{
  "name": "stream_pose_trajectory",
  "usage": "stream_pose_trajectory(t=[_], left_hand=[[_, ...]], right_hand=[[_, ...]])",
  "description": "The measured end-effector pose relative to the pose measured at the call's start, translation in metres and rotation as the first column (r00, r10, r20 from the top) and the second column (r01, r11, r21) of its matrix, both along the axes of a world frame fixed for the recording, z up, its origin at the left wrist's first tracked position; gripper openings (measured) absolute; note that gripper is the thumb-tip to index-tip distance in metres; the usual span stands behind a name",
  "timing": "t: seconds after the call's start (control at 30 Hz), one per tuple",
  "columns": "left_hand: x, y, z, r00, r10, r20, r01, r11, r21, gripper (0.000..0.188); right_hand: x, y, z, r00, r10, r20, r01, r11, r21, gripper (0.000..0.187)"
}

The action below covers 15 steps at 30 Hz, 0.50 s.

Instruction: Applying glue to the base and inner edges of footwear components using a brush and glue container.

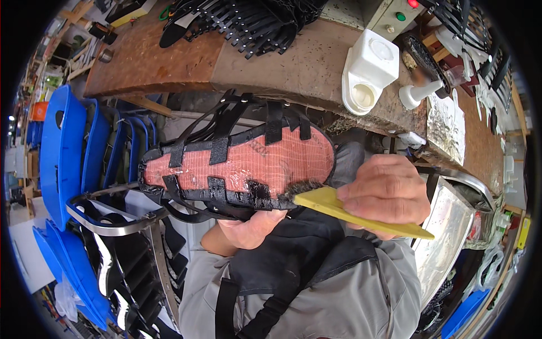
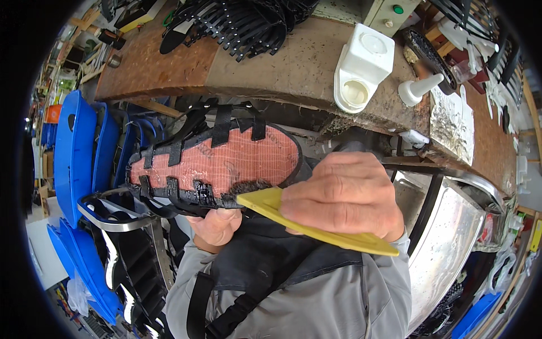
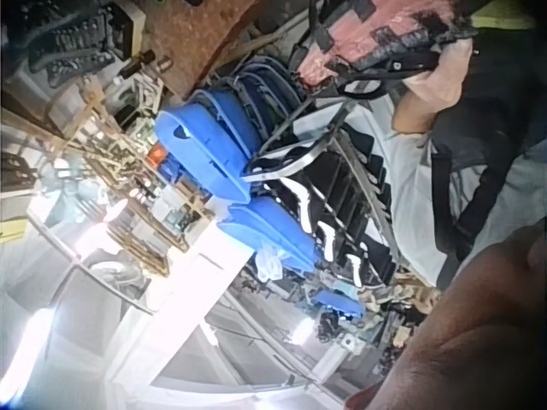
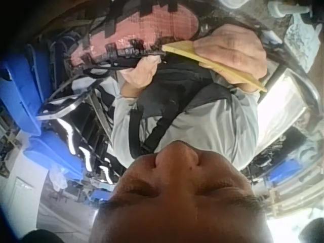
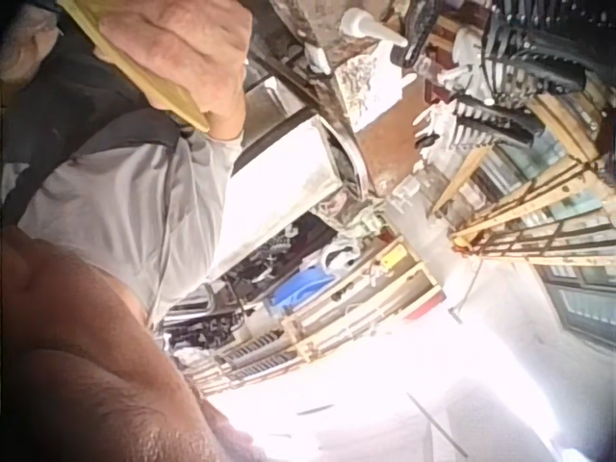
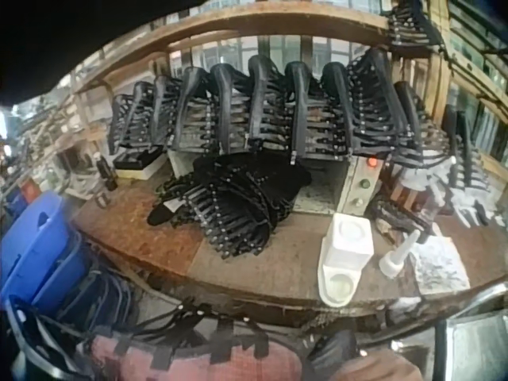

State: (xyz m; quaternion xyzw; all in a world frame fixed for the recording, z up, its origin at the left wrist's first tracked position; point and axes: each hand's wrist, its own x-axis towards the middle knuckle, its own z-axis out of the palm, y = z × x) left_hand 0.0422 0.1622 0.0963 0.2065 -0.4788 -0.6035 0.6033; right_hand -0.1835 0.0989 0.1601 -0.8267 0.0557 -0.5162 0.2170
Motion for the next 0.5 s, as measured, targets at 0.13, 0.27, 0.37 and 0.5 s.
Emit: stream_pose_trajectory(t=[0.13, 0.27, 0.37, 0.5], left_hand=[[-0.002, -0.006, 0.004, 0.998, -0.06, -0.016, 0.06, 0.998, -0.005, 0.062], [-0.004, 0.003, 0.008, 0.986, 0.089, -0.144, -0.068, 0.988, 0.14, 0.045], [-0.005, 0.004, 0.008, 0.968, 0.181, -0.172, -0.146, 0.969, 0.198, 0.052], [-0.006, 0.009, 0.007, 0.964, 0.246, -0.102, -0.207, 0.932, 0.298, 0.057]], right_hand=[[-0.005, 0.0, 0.002, 0.998, 0.027, -0.056, -0.028, 1.0, -0.01, 0.023], [0.004, 0.002, 0.002, 0.998, 0.053, 0.027, -0.051, 0.996, -0.076, 0.021], [0.001, 0.009, -0.005, 0.905, -0.08, 0.418, 0.008, 0.985, 0.17, 0.014], [-0.001, 0.006, 0.007, 0.988, 0.152, 0.0, -0.152, 0.988, -0.032, 0.016]])
